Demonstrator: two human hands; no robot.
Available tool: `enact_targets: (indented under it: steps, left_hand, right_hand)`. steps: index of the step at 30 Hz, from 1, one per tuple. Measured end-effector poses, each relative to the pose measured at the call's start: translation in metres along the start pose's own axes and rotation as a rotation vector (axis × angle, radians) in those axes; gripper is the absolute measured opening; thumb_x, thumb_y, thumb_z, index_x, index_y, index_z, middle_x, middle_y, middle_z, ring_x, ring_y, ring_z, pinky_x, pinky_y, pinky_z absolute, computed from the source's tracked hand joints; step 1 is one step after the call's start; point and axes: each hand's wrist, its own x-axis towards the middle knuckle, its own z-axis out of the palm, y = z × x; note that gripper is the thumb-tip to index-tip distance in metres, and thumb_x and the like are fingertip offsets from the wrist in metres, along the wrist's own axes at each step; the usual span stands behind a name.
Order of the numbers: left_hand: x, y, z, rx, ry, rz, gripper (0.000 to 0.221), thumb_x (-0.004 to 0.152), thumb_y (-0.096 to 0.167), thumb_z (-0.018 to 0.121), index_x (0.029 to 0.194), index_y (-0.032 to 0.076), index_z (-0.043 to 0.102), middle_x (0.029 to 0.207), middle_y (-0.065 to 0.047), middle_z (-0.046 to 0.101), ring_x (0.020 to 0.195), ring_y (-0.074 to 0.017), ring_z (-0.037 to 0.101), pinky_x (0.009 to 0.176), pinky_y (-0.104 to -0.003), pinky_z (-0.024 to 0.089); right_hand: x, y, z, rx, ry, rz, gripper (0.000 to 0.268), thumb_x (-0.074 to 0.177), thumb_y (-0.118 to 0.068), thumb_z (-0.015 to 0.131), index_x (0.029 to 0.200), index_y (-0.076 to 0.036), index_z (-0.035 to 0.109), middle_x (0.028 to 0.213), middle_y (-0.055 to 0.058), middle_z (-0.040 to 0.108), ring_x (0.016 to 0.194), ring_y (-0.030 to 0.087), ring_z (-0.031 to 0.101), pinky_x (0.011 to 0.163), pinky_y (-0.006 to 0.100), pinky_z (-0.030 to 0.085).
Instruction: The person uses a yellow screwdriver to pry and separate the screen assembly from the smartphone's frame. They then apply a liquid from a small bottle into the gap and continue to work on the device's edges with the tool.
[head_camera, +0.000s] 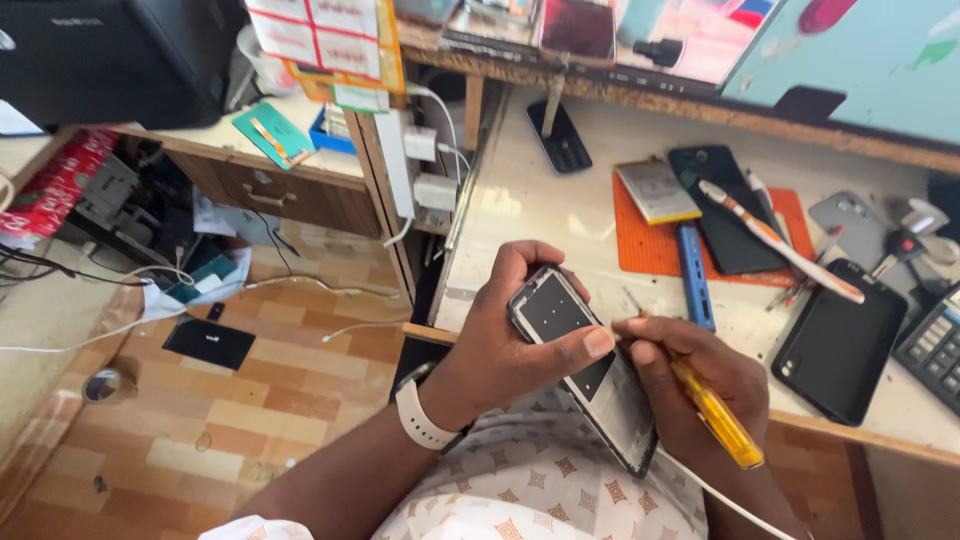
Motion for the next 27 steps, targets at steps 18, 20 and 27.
enact_targets:
  steps: [18,20,27]
  left_hand:
    - [-0.005,0.000,-0.006,0.036,-0.055,0.048,0.085,0.083,0.050,0.083,0.134,0.000,0.038,0.115,-0.005,0.059,0.105,-0.0082,0.061,0.088,-0.022,0.055]
    - [-0.004,0.001,-0.005,-0.001,-0.064,0.041,0.085,0.082,0.049,0.084,0.134,0.000,0.037,0.113,-0.005,0.057,0.102,-0.0072,0.060,0.085,-0.023,0.056]
    - [0.015,0.021,-0.011,-0.001,-0.116,-0.136,0.086,0.078,0.051,0.082,0.134,0.001,0.041,0.104,-0.003,0.058,0.090,-0.0055,0.061,0.077,-0.022,0.054]
  right_hand:
    - [0.014,0.007,-0.016,0.046,-0.116,0.268,0.015,0.086,-0.003,0.074,0.101,-0.001,0.072,0.095,0.006,0.078,0.087,0.008,0.068,0.076,0.021,0.054]
    - [0.017,0.010,-0.022,0.060,-0.125,0.282,0.014,0.087,-0.003,0.074,0.100,-0.001,0.072,0.094,0.006,0.077,0.087,0.009,0.068,0.076,0.022,0.054]
    - [0.032,0.037,-0.029,0.107,-0.169,0.452,0.019,0.082,0.000,0.074,0.100,-0.001,0.069,0.095,0.010,0.077,0.091,0.013,0.072,0.080,0.025,0.055]
